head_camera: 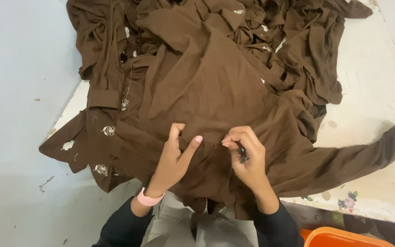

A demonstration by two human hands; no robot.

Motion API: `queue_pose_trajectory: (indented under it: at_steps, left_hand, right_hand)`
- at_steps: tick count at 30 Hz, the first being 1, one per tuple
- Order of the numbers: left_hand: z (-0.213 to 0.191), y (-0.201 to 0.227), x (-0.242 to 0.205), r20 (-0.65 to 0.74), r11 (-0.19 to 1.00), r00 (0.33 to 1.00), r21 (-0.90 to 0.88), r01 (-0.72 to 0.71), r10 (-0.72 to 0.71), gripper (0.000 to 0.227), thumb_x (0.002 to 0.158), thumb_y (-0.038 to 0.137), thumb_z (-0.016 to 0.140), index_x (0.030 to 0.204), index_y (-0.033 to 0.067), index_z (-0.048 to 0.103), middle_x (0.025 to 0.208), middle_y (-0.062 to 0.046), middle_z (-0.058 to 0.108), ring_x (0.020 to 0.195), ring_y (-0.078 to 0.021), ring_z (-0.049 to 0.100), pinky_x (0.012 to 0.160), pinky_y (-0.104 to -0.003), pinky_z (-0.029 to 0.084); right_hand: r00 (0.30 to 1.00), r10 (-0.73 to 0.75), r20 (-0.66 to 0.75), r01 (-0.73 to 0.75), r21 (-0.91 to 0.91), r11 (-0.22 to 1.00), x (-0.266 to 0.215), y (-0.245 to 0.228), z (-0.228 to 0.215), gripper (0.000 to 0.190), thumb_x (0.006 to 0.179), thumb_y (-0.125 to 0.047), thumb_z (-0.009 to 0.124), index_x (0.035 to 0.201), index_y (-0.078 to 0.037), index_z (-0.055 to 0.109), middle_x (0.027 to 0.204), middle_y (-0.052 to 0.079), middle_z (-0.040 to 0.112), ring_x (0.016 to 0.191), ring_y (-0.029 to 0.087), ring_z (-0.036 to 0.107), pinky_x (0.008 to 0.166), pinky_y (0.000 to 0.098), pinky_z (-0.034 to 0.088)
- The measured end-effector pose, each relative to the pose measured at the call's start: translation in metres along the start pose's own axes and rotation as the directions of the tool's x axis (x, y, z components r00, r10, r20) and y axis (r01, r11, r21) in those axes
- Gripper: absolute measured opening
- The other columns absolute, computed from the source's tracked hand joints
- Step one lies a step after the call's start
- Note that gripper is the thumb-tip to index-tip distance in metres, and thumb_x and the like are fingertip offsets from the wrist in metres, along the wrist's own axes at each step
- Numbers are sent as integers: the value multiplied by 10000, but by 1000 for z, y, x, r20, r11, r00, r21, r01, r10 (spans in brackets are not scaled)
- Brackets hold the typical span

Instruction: Trimming loose threads from brown garments using a thread snip in a factory setting.

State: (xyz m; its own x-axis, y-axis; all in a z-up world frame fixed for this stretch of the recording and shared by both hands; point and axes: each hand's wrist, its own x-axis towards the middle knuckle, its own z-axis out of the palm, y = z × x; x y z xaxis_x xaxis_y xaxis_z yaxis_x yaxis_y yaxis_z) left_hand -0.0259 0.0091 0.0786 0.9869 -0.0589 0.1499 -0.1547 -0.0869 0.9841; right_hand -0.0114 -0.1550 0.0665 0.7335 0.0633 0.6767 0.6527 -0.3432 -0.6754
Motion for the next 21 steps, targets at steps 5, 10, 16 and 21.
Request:
queue_pose_trajectory:
  at_steps: [5, 10, 16, 21]
  left_hand:
    - [2, -2, 0, 10, 997, 1000, -81, -10, 11, 229, 852, 175, 510, 978, 17, 403, 707, -88, 485, 759, -175, 469, 752, -358, 380]
    - [8, -18, -2, 44, 991, 999, -130, 16, -10, 358, 868, 179, 460, 1135, 7, 295, 922, -181, 506, 939, -256, 486, 848, -414, 341]
    - [2, -1, -7, 18, 995, 1000, -99, 3, -1, 420, 867, 202, 442, 1196, 19, 256, 1056, -228, 482, 1008, -310, 491, 882, -444, 339]
    - [4, 3, -11, 48, 996, 997, -60, -64, 67, 424, 868, 169, 436, 1216, 23, 242, 1106, -251, 449, 1037, -353, 480, 893, -472, 343]
  right_hand:
    - [1000, 25, 9, -26, 294, 955, -9, -1, 7, 232, 874, -210, 426, 719, -46, 479, 765, 123, 618, 740, 241, 620, 689, 311, 451]
    - [994, 83, 63, -100, 324, 941, -10, -5, 10, 136, 866, -119, 427, 771, -39, 482, 617, 95, 618, 529, 163, 526, 571, 274, 427]
    - [999, -30, 26, 26, 162, 986, -6, -6, -3, 131, 723, -74, 622, 834, -13, 589, 782, 119, 621, 732, 262, 596, 677, 338, 462]
    - [996, 4, 84, -6, 19, 1000, -9, -10, -1, 64, 687, -39, 676, 741, -40, 642, 687, 76, 632, 580, 213, 605, 556, 270, 476]
